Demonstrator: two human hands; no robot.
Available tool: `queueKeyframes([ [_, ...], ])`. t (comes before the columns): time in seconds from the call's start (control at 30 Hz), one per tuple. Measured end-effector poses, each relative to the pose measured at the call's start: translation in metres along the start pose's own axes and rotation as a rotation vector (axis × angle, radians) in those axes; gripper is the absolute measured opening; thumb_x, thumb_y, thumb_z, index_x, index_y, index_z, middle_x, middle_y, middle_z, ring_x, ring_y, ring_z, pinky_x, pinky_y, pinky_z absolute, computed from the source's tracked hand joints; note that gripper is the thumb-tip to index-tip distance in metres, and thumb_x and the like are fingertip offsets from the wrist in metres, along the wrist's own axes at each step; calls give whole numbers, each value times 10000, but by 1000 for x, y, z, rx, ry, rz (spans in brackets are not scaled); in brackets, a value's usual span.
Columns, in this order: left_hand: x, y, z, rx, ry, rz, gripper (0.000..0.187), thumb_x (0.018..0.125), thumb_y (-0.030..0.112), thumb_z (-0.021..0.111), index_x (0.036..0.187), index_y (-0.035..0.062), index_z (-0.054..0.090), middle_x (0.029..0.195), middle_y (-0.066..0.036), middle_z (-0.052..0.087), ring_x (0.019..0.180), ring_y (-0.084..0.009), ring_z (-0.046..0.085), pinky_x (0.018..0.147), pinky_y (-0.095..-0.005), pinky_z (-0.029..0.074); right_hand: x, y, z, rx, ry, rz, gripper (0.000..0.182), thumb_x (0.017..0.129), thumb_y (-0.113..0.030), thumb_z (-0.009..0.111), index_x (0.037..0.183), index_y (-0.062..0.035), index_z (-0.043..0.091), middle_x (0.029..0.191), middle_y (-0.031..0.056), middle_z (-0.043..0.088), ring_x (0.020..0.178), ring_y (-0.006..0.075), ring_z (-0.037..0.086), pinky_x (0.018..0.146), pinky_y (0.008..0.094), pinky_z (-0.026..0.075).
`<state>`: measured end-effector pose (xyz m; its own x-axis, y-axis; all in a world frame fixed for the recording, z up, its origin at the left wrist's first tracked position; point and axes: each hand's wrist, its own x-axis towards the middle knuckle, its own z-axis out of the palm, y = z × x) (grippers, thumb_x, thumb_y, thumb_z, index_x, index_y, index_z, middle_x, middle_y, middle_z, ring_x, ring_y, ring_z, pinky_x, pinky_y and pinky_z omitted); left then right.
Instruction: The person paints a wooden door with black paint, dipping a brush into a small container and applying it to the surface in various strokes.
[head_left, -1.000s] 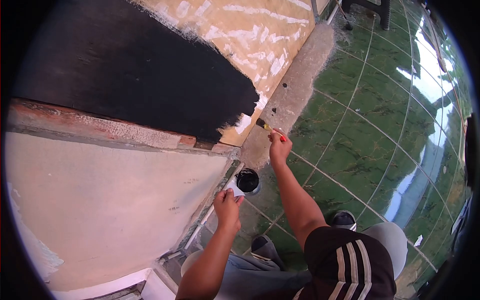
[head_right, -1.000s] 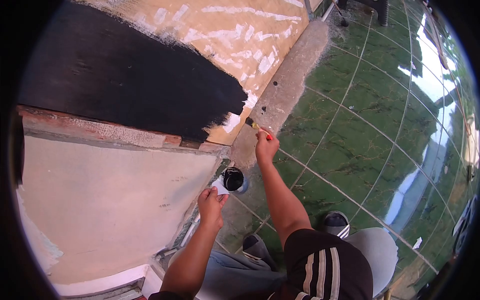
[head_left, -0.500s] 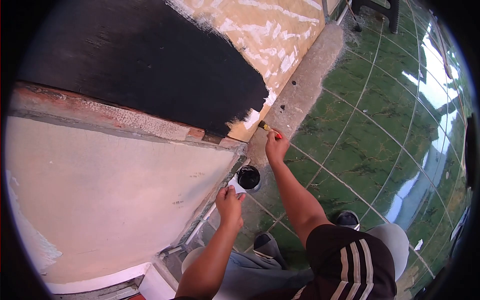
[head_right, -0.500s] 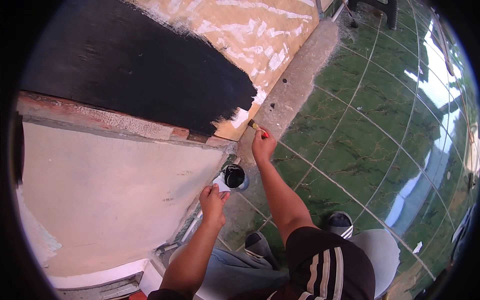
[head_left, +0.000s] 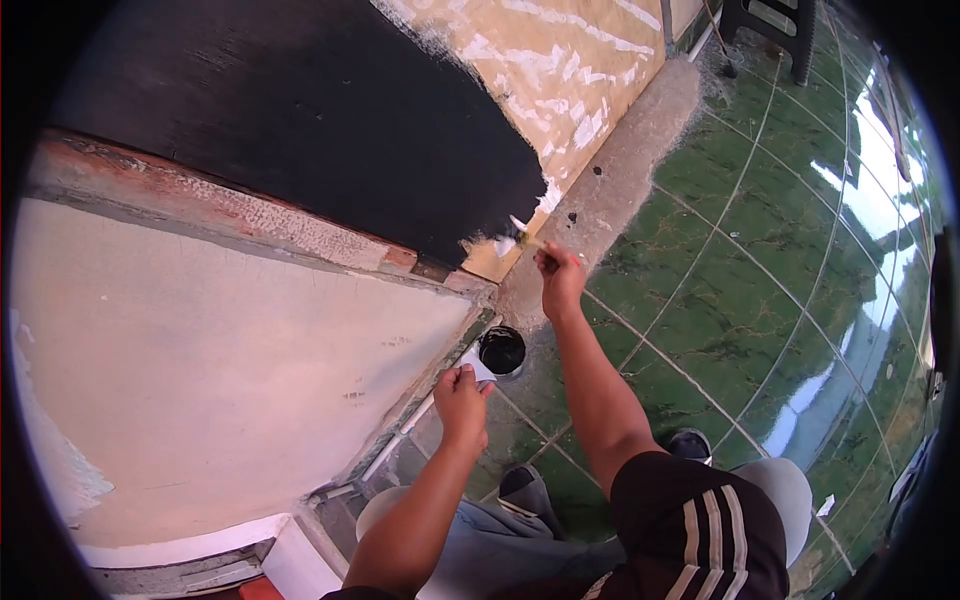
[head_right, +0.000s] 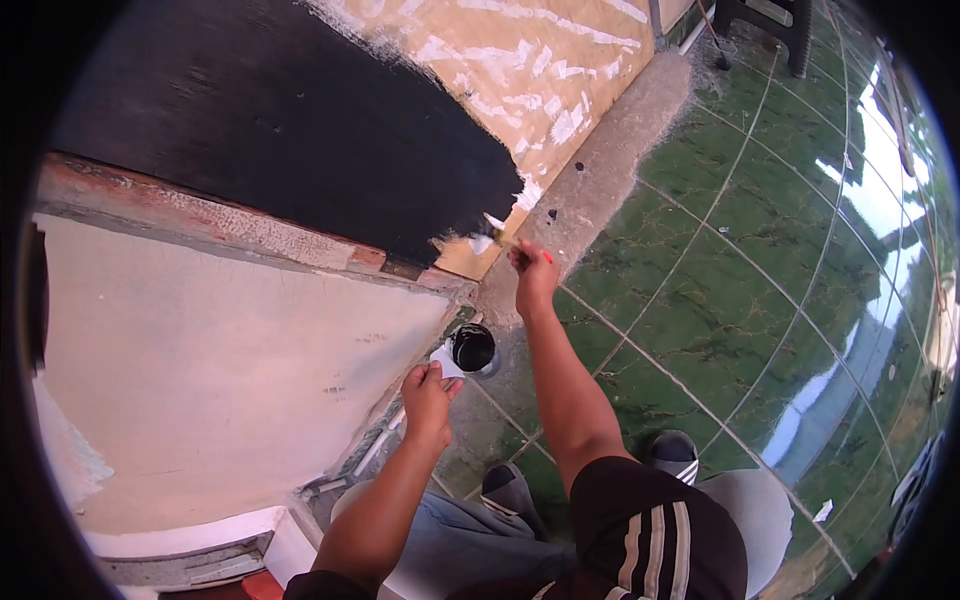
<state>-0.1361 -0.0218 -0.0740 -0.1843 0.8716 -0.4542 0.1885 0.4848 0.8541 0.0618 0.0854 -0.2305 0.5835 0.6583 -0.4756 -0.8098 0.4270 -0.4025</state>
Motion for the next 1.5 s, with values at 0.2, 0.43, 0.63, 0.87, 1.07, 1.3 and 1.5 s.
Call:
queueKeyframes([
  [0.2,-3,5,1,-5,-13,-1,194,1052,165,526,1006,-12,591,957,-68,598,826,-132,597,726,-282,586,-5,-2,-21,-437,241,-345,253,923,-144,650,1063,51,732,857,109,725,779,171,696,739,288,548],
  [0.43,0,1,1,11,-23,-3,207,1052,168,527,955,-4,588,916,-51,576,795,-113,573,712,-275,585,-35,-21,53,-429,-26,-403,250,935,-125,644,1073,70,715,838,116,717,775,176,686,734,288,536],
  [0.63,-1,3,2,-1,-8,11,206,1051,165,527,945,-1,588,896,-43,565,772,-106,558,703,-275,587,-19,-38,42,190,-55,-110,221,900,-75,639,1060,72,684,862,138,703,745,204,668,714,304,529],
  [0.87,0,2,-2,29,-1,22,210,1050,165,529,938,-6,581,911,-52,584,789,-113,578,713,-279,591,2,2,-19,-251,261,-209,188,905,-70,620,1005,61,710,792,114,704,657,189,671,643,284,538],
  [1.07,0,-3,-1,59,-7,27,214,1049,167,531,923,-1,572,915,-62,581,801,-123,579,716,-290,591,-24,-11,22,316,-112,85,202,913,-81,602,1048,55,665,831,104,680,712,190,647,682,279,521],
  [1.3,0,-9,-7,100,-23,48,209,1048,174,530,934,3,564,932,-78,573,841,-151,575,742,-310,586,-22,14,-37,125,-17,147,234,931,-114,611,1110,31,651,892,107,694,793,181,660,710,275,528],
  [1.5,-5,-9,-13,97,10,27,204,1049,175,529,962,-3,573,932,-79,579,839,-154,580,746,-309,586,-40,7,5,221,-320,316,308,989,-98,607,1266,32,569,1019,113,684,910,188,678,825,265,572],
])
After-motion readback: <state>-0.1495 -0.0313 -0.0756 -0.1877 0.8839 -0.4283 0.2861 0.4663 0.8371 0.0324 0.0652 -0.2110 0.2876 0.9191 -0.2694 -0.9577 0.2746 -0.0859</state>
